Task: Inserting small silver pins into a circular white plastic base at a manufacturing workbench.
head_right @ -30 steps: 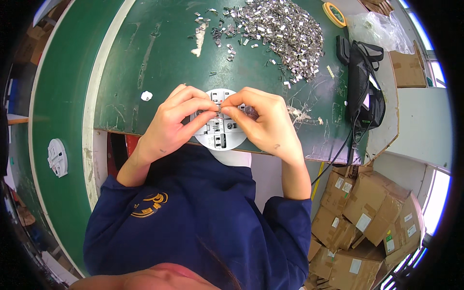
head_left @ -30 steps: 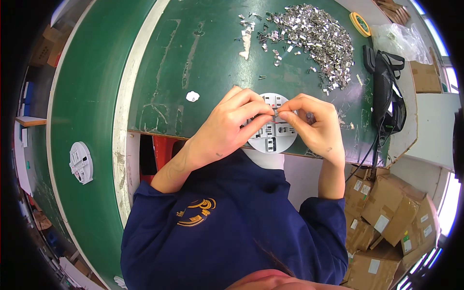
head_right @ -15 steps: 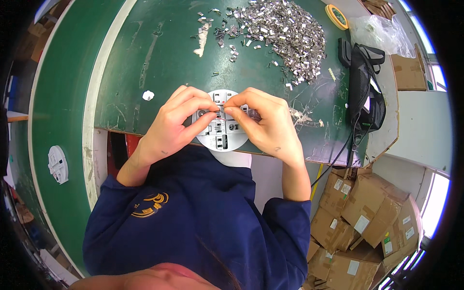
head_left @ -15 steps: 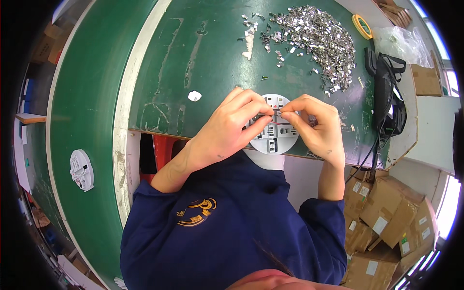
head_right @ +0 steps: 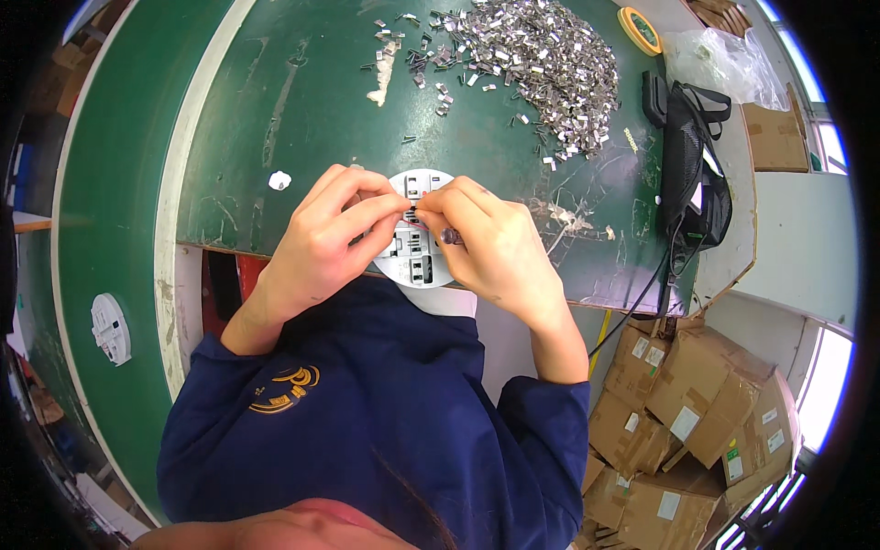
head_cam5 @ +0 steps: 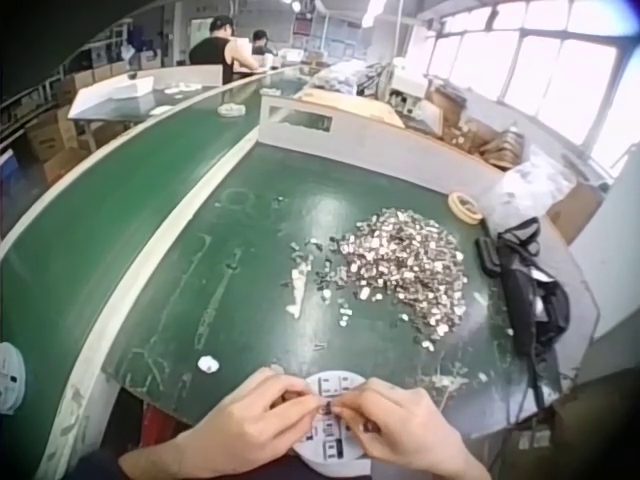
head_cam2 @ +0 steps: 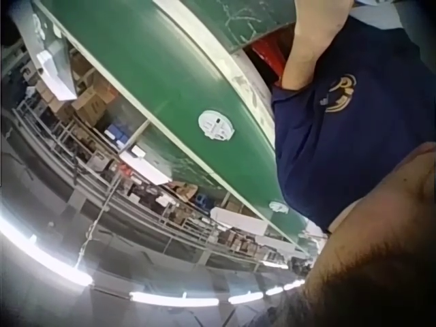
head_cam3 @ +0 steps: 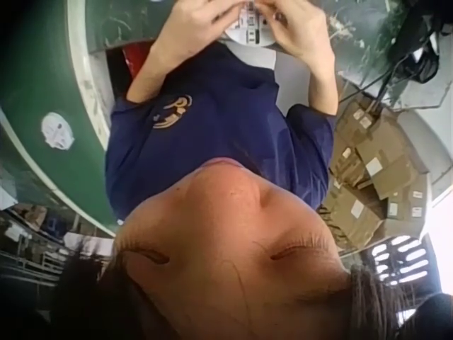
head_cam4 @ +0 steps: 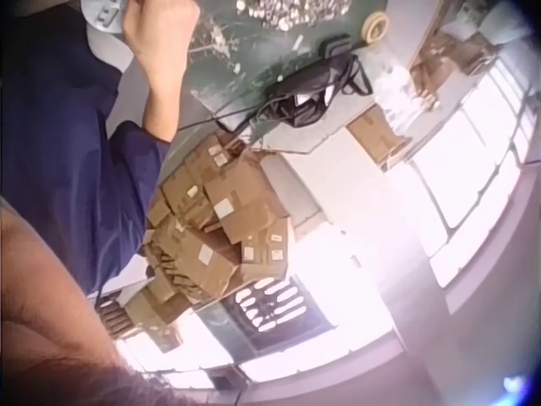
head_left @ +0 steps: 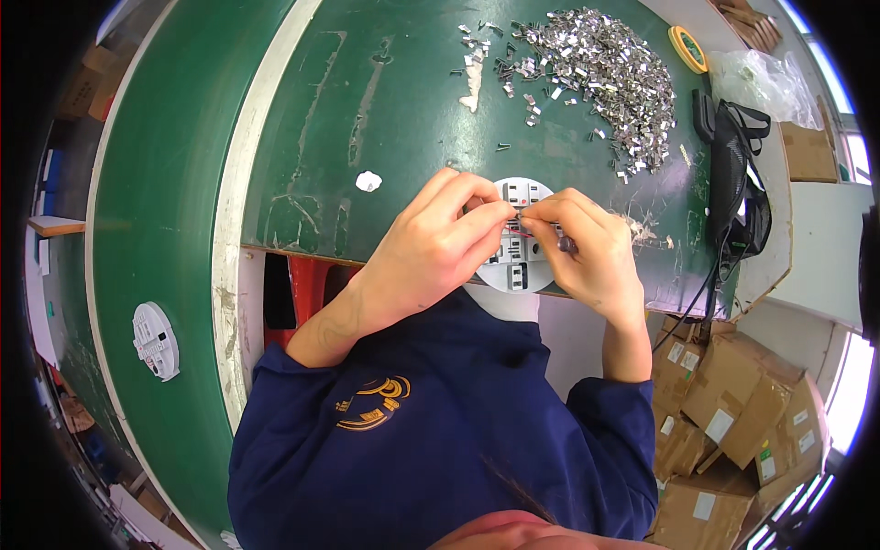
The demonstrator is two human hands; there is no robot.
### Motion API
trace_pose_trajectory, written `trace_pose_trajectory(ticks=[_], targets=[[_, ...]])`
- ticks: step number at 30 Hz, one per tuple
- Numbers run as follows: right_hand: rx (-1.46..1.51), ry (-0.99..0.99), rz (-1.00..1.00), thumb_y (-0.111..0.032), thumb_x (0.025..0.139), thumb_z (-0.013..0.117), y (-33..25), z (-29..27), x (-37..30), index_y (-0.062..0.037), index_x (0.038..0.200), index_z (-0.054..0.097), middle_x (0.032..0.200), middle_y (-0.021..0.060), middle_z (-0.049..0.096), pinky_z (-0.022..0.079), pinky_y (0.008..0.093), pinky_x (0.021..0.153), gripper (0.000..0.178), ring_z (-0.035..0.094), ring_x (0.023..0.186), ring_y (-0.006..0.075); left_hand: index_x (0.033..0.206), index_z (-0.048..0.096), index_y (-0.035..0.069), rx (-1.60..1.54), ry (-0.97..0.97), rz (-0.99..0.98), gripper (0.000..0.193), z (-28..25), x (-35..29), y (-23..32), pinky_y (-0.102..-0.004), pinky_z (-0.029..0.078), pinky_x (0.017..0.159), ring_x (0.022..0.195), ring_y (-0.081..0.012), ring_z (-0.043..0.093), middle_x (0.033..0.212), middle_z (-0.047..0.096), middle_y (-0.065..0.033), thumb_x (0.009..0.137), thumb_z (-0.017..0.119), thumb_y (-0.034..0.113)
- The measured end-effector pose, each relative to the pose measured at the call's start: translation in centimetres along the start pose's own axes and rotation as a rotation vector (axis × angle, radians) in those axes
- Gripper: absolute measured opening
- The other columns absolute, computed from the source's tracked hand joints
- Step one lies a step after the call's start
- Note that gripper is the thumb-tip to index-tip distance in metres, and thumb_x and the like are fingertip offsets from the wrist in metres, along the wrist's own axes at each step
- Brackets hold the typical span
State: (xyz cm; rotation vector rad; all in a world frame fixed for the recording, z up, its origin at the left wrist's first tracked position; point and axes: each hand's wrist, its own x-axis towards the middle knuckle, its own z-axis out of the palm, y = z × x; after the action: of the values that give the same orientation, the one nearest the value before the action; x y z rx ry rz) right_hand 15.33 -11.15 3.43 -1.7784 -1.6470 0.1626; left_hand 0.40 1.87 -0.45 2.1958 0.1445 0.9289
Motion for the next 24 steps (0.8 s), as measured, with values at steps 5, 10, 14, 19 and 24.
trace_pose_trajectory(ticks=[5, 10, 14, 19, 24], targets=[[-0.029, -0.039, 0.004, 0.006, 0.081, 0.071, -0.1, -0.1, 0.0, 0.0005, 0.089, 0.065, 0.083, 0.0105, 0.068, 0.053, 0.0307, 0.056, 0.011, 0.067, 0.068, 0.0232, 0.098, 0.068, -0.001, -0.011, -0.042, 0.012, 0.022, -0.1, -0.1, -0.4, -0.0327, 0.052, 0.071, 0.086, -0.0234, 0.058, 0.096, 0.060, -0.0085, 0.076, 0.072, -0.004], [-0.052, -0.065, -0.014, 0.006, 0.080, 0.071, -0.1, 0.0, 0.0, 0.0004, 0.090, 0.065, 0.083, 0.0108, 0.067, 0.053, 0.0318, 0.056, 0.013, 0.067, 0.068, 0.0248, 0.097, 0.067, -0.002, -0.028, -0.054, 0.008, 0.021, -0.1, -0.2, -0.5, -0.0334, 0.052, 0.073, 0.088, -0.0246, 0.058, 0.097, 0.059, -0.0093, 0.077, 0.072, -0.003], [-0.077, -0.110, 0.000, 0.007, 0.080, 0.070, -0.5, -0.2, 0.1, 0.0006, 0.091, 0.065, 0.083, 0.0118, 0.066, 0.053, 0.0337, 0.056, 0.014, 0.067, 0.069, 0.0280, 0.096, 0.067, -0.002, -0.038, -0.048, 0.006, 0.020, -0.1, -0.2, -0.5, -0.0334, 0.052, 0.074, 0.088, -0.0246, 0.058, 0.096, 0.059, -0.0090, 0.076, 0.072, -0.003], [-0.147, -0.220, 0.007, 0.005, 0.080, 0.069, -1.1, -0.2, 0.6, 0.0012, 0.091, 0.063, 0.084, 0.0132, 0.064, 0.052, 0.0374, 0.057, 0.014, 0.065, 0.068, 0.0319, 0.094, 0.070, 0.001, -0.038, -0.020, -0.009, 0.021, -0.2, 0.0, -0.5, -0.0307, 0.052, 0.066, 0.081, -0.0213, 0.061, 0.095, 0.063, -0.0069, 0.075, 0.074, -0.006], [-0.126, -0.246, 0.035, 0.005, 0.081, 0.068, -0.8, -0.2, 1.1, 0.0019, 0.084, 0.060, 0.080, 0.0117, 0.062, 0.050, 0.0378, 0.055, 0.008, 0.063, 0.065, 0.0288, 0.096, 0.070, 0.001, -0.096, -0.033, -0.044, 0.022, -0.3, 0.0, -1.1, -0.0318, 0.052, 0.072, 0.085, -0.0226, 0.061, 0.097, 0.064, -0.0069, 0.075, 0.075, -0.003]])
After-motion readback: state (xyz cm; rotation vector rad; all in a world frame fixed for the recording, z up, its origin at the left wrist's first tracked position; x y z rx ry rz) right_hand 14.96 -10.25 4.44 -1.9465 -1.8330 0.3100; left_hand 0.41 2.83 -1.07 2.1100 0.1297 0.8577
